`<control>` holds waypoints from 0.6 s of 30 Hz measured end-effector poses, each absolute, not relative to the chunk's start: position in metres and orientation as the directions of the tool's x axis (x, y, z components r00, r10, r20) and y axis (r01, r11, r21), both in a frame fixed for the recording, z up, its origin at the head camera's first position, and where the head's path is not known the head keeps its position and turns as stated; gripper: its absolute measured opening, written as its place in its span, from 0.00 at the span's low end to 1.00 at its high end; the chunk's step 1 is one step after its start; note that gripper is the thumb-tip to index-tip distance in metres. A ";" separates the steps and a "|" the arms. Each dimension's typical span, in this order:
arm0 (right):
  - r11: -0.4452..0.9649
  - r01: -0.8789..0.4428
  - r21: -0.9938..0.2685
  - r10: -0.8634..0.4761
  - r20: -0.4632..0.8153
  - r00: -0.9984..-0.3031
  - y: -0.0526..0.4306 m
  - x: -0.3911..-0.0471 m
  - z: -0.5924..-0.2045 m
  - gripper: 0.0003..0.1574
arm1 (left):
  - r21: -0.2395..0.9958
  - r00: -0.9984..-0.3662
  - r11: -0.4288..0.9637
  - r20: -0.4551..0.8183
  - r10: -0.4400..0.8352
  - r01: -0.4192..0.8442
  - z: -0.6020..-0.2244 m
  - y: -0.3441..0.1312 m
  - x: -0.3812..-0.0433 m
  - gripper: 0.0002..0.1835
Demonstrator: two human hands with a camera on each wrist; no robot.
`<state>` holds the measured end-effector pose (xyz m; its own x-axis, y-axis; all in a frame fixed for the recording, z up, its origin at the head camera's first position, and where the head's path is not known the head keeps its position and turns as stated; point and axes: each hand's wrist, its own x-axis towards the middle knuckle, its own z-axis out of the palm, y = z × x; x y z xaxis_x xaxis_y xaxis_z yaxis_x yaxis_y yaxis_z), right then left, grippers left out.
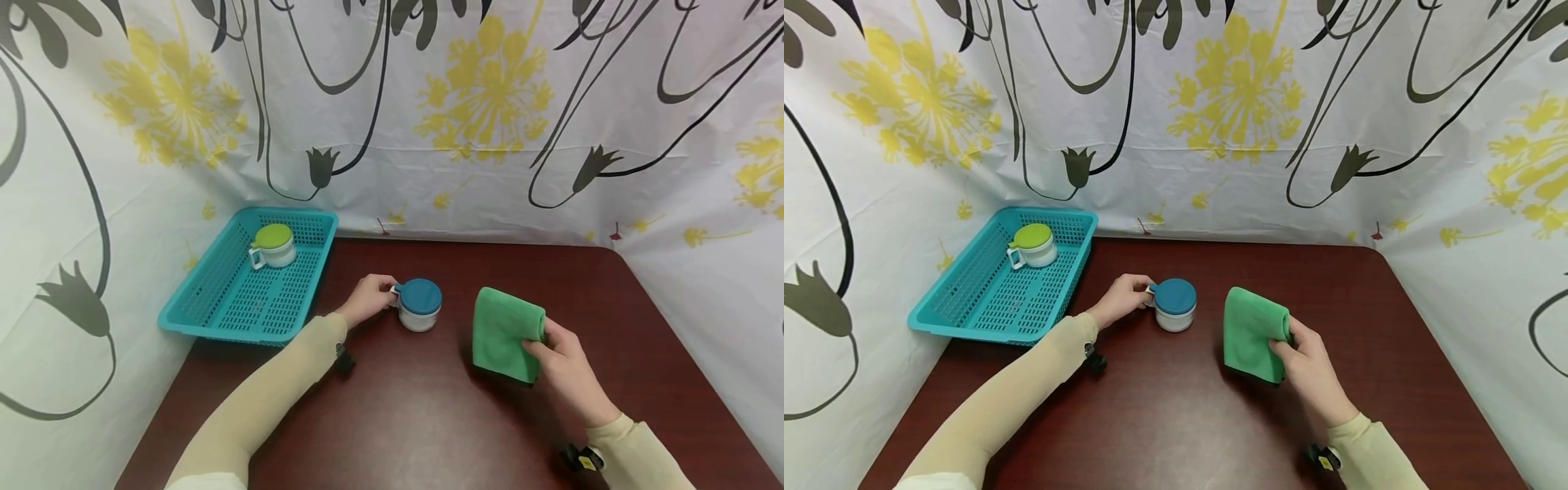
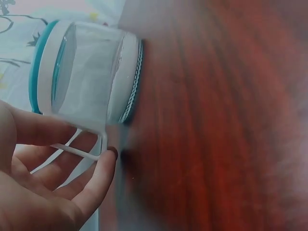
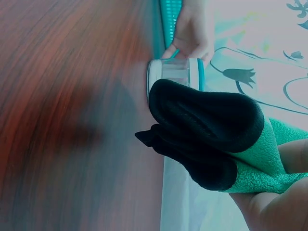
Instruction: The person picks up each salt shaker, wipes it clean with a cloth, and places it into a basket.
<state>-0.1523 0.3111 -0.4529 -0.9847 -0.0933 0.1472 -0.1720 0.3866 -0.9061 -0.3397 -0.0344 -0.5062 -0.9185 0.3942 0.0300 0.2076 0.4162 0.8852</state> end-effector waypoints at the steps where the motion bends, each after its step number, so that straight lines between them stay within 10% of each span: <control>1: 0.386 -0.173 -0.906 -0.094 0.148 -0.985 0.311 -0.152 -0.453 0.25 | 0.886 -0.922 0.416 0.033 0.385 0.205 -0.507 -0.035 -0.337 0.08; 18: 0.399 -0.152 -0.904 -0.094 0.125 -0.988 0.311 -0.150 -0.453 0.25 | 0.959 -0.921 0.283 -0.092 0.378 0.020 -0.503 -0.052 -0.301 0.04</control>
<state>-0.1497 0.3107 -0.4535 -0.9877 -0.0940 0.1246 -0.1520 0.3988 -0.9043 -0.3011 -0.0519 -0.5032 -0.9214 0.3777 -0.0919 0.0202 0.2825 0.9590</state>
